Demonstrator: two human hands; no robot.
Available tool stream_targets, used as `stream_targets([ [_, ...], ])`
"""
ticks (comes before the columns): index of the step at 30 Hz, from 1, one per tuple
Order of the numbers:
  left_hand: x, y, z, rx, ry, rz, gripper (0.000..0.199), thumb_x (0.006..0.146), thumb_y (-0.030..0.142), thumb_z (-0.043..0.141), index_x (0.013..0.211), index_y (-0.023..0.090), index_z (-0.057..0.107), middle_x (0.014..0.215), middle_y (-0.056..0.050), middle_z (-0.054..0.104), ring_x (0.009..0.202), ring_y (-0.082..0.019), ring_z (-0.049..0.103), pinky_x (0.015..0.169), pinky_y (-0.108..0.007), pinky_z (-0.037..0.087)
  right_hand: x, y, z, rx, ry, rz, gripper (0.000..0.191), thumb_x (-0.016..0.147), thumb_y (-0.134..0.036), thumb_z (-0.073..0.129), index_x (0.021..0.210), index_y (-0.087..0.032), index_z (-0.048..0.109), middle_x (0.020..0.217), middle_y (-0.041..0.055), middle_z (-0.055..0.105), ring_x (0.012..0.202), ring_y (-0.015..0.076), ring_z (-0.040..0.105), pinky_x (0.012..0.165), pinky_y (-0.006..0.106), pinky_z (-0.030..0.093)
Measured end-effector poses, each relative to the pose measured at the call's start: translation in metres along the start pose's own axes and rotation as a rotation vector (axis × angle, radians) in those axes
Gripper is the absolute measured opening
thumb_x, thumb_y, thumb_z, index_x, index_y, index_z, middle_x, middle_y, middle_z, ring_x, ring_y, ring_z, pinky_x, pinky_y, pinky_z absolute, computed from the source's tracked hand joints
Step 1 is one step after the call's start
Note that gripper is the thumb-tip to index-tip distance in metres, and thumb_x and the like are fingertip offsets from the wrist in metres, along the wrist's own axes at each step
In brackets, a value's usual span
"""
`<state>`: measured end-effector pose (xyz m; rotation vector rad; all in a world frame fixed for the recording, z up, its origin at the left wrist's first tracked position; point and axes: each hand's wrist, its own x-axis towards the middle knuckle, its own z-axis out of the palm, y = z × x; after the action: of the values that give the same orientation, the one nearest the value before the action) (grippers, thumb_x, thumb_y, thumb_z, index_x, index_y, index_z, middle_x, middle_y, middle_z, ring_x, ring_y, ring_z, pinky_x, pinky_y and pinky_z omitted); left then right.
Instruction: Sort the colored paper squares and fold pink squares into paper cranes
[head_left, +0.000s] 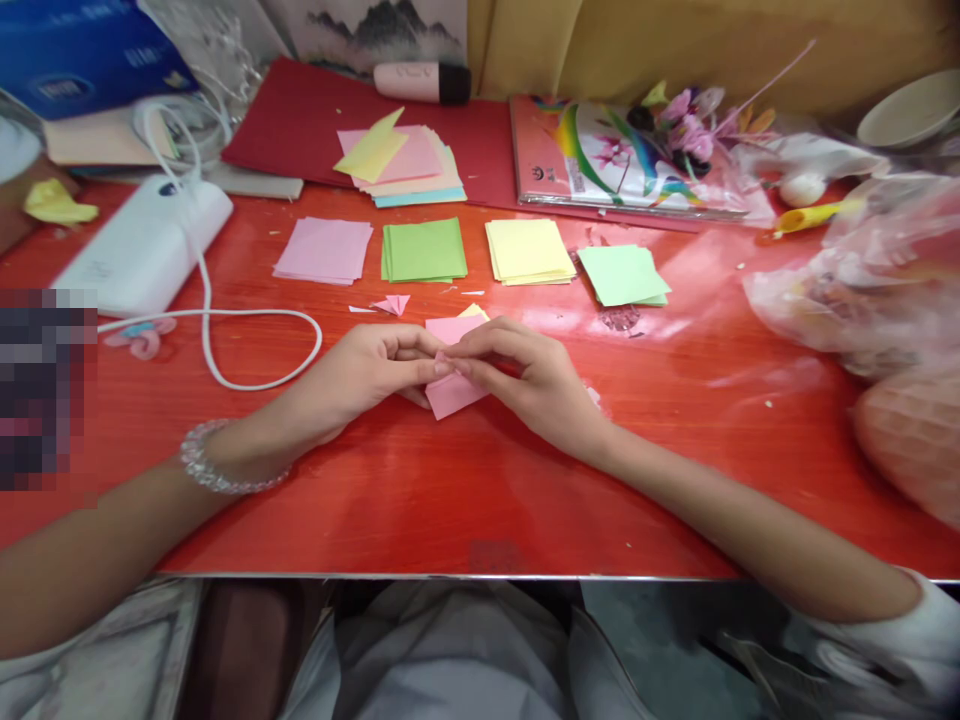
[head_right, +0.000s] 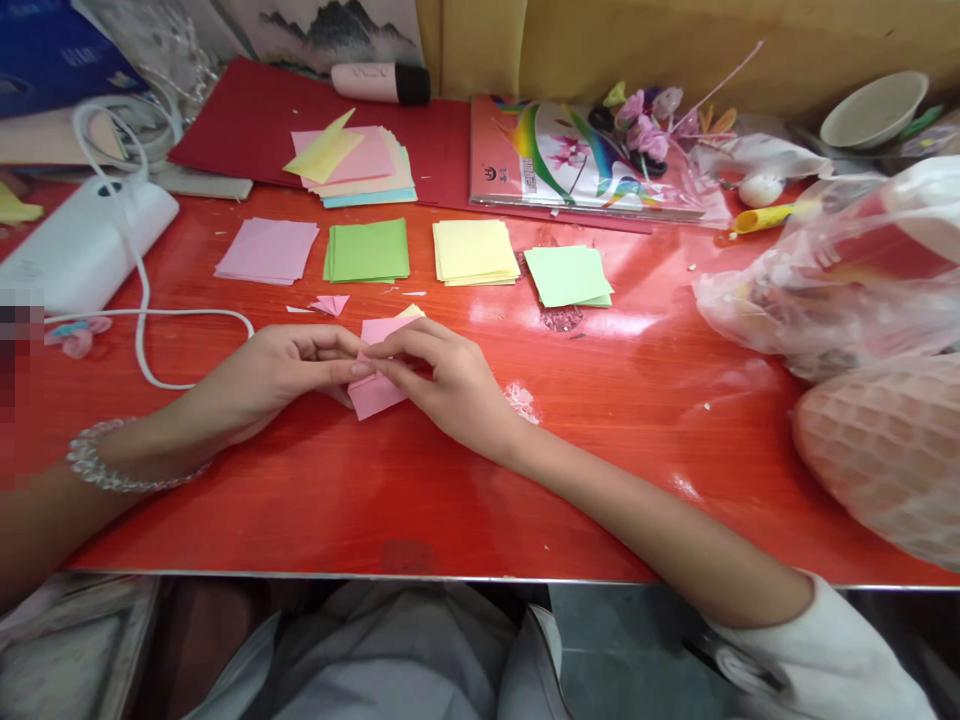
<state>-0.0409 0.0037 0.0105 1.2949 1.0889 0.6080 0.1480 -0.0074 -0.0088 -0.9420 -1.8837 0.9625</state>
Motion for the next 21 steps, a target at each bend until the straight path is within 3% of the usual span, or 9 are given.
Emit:
stream_targets([
  [9, -0.0015, 0.0001, 0.0005, 0.028, 0.022, 0.004, 0.015, 0.076, 0.03, 0.067, 0.083, 0.016, 0.068, 0.082, -0.001, 0.064, 0.075, -0.012, 0.061, 0.064, -0.019, 0.054, 0.0014, 0.0018, 0.003, 0.225, -0.001, 0.229, 0.013, 0.083, -0.029, 0.062, 0.089, -0.018, 0.057, 0.082, 0.0012, 0.064, 0.075, 0.0108, 0.06, 0.065, 0.023, 0.048],
  [21, -0.0043, 0.0031, 0.0045, 0.215, 0.135, 0.115, 0.023, 0.083, 0.038, 0.058, 0.081, 0.016, 0.063, 0.075, 0.001, 0.062, 0.064, -0.009, 0.059, 0.06, -0.017, 0.048, 0.0025, 0.0007, 0.002, 0.315, 0.034, 0.271, 0.013, 0.082, -0.029, 0.063, 0.083, -0.017, 0.057, 0.077, -0.0006, 0.061, 0.07, 0.0091, 0.056, 0.062, 0.021, 0.045],
])
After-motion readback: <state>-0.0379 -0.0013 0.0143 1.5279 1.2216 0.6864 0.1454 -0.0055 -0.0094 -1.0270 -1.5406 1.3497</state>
